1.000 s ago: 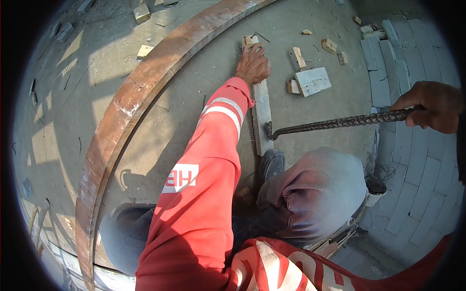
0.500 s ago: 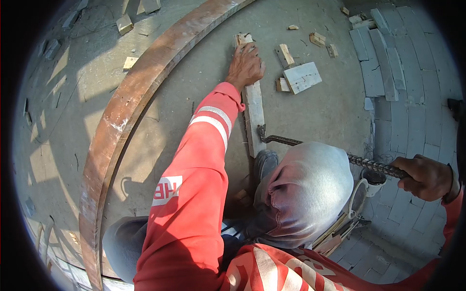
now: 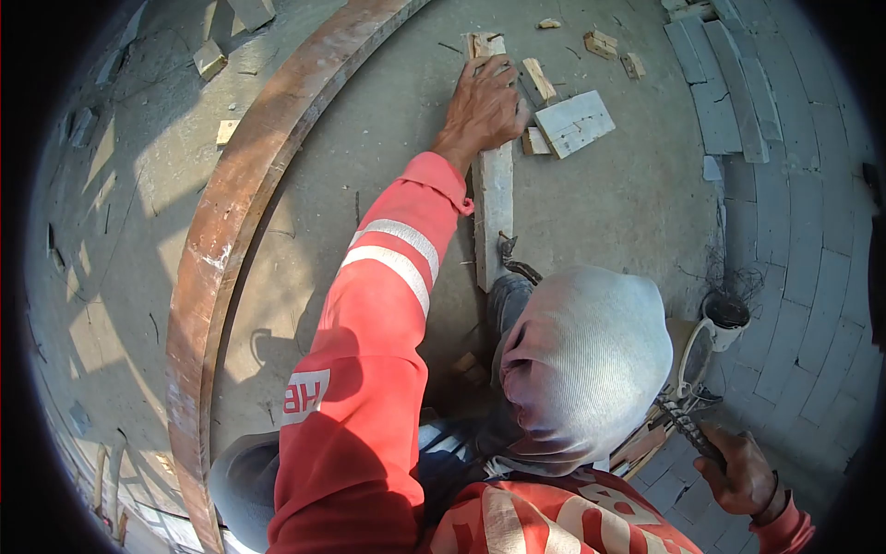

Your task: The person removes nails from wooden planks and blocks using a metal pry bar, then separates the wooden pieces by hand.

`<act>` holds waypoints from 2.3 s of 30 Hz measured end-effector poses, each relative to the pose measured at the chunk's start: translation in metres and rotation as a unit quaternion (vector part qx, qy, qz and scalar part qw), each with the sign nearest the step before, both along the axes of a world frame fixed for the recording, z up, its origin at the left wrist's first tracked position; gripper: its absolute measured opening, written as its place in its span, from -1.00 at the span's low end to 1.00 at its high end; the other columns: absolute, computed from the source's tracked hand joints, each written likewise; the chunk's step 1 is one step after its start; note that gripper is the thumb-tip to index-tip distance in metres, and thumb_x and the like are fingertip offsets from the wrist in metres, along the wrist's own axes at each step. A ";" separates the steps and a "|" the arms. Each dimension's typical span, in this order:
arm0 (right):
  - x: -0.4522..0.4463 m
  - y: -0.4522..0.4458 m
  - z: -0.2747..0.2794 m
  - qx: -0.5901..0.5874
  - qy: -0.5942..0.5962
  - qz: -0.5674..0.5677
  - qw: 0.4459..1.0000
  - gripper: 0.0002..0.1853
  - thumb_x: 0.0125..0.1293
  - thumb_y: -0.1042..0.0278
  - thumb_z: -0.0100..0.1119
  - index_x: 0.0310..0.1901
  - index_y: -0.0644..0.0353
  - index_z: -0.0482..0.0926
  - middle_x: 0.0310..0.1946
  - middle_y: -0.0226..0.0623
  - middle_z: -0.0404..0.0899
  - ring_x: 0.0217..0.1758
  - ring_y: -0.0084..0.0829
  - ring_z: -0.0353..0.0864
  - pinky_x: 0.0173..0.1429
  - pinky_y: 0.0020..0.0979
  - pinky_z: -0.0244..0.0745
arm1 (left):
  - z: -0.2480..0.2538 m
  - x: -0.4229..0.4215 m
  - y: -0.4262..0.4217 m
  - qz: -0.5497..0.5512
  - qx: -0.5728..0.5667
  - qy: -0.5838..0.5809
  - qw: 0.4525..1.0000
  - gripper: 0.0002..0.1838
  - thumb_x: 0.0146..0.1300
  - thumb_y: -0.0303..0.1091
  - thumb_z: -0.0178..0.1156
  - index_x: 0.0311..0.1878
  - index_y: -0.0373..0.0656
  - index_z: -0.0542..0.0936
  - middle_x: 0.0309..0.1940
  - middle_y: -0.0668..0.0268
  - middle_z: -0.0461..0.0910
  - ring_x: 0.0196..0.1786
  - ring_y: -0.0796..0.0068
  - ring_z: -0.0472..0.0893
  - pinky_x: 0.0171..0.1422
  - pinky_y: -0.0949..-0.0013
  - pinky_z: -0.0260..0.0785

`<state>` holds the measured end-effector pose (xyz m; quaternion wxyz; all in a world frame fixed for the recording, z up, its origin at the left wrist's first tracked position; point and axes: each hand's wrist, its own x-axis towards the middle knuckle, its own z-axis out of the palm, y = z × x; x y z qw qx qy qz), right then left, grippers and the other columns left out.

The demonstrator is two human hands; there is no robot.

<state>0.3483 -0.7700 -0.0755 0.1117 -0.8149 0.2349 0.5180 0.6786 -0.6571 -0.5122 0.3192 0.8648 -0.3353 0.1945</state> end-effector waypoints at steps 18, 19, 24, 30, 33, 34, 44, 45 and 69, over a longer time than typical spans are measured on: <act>-0.040 -0.021 -0.009 0.036 -0.053 0.023 0.998 -0.26 0.23 0.59 0.28 0.49 0.31 0.35 0.04 0.09 0.71 -0.23 -0.01 0.70 0.02 -0.17 0.45 | 0.022 -0.019 0.005 0.123 0.015 -0.013 0.992 -0.57 0.21 -0.07 0.22 -0.45 -0.29 0.79 0.00 0.21 0.71 0.38 0.24 0.40 0.44 0.02 0.07; -0.045 -0.023 -0.009 0.024 -0.055 0.043 0.997 -0.27 0.23 0.58 0.27 0.48 0.32 0.35 0.03 0.09 0.72 -0.20 -0.01 0.70 0.05 -0.19 0.43 | 0.015 -0.018 0.005 0.131 -0.004 -0.024 0.991 -0.59 0.21 -0.10 0.22 -0.46 -0.30 0.79 -0.03 0.21 0.72 0.36 0.23 0.42 0.43 0.01 0.08; -0.071 -0.027 -0.040 0.068 -0.065 -0.048 0.994 -0.30 0.23 0.66 0.20 0.47 0.37 0.36 -0.24 0.20 0.71 -0.29 0.19 0.70 -0.17 -0.02 0.55 | -0.026 0.002 0.001 0.124 0.002 0.020 0.992 -0.61 0.19 -0.13 0.24 -0.48 -0.31 0.78 -0.11 0.19 0.73 0.34 0.21 0.45 0.42 0.01 0.09; -0.165 -0.044 -0.097 0.045 -0.179 0.006 0.983 -0.36 0.34 0.54 0.21 0.47 0.30 0.36 -0.51 0.04 0.65 -0.48 0.10 0.67 -0.40 -0.02 0.52 | -0.005 -0.002 -0.015 0.093 0.001 0.037 0.995 -0.57 0.19 -0.09 0.23 -0.50 -0.32 0.77 -0.08 0.15 0.74 0.36 0.21 0.43 0.44 0.03 0.09; -0.195 -0.051 -0.116 0.049 -0.200 -0.007 0.979 -0.36 0.34 0.54 0.20 0.47 0.31 0.36 -0.50 0.06 0.64 -0.49 0.10 0.66 -0.40 0.00 0.51 | 0.006 -0.004 -0.018 0.093 -0.011 0.033 0.995 -0.56 0.19 -0.07 0.22 -0.49 -0.32 0.77 -0.05 0.13 0.74 0.38 0.22 0.41 0.45 0.03 0.08; -0.201 -0.055 -0.122 0.056 -0.230 0.000 0.972 -0.35 0.35 0.55 0.19 0.48 0.33 0.34 -0.48 0.09 0.65 -0.49 0.11 0.65 -0.39 0.01 0.51 | 0.009 -0.006 -0.018 0.092 -0.014 0.027 0.995 -0.55 0.19 -0.06 0.21 -0.48 -0.32 0.78 -0.04 0.13 0.74 0.39 0.23 0.40 0.46 0.03 0.07; -0.211 -0.047 -0.127 0.096 -0.231 -0.009 0.968 -0.28 0.36 0.52 0.19 0.55 0.32 0.24 -0.42 0.11 0.66 -0.44 0.12 0.69 -0.34 -0.02 0.56 | 0.006 -0.017 -0.002 0.109 -0.026 0.017 0.994 -0.54 0.17 -0.06 0.20 -0.45 -0.33 0.79 0.02 0.07 0.76 0.40 0.22 0.41 0.49 0.05 0.06; -0.211 -0.048 -0.131 0.101 -0.229 -0.019 0.968 -0.26 0.36 0.51 0.19 0.56 0.31 0.22 -0.42 0.11 0.66 -0.44 0.11 0.70 -0.34 -0.02 0.56 | 0.001 -0.013 -0.004 0.106 -0.018 0.031 0.994 -0.55 0.17 -0.06 0.18 -0.47 -0.32 0.78 -0.01 0.09 0.75 0.39 0.23 0.41 0.49 0.06 0.07; -0.255 -0.116 -0.211 0.080 -0.264 0.050 0.960 -0.35 0.44 0.53 0.12 0.54 0.25 0.26 -0.34 0.16 0.68 -0.38 0.15 0.71 -0.30 -0.06 0.56 | -0.016 0.007 -0.002 0.102 -0.014 0.084 0.991 -0.48 0.20 0.02 0.19 -0.38 -0.35 0.81 0.00 0.06 0.73 0.36 0.18 0.43 0.55 0.06 0.09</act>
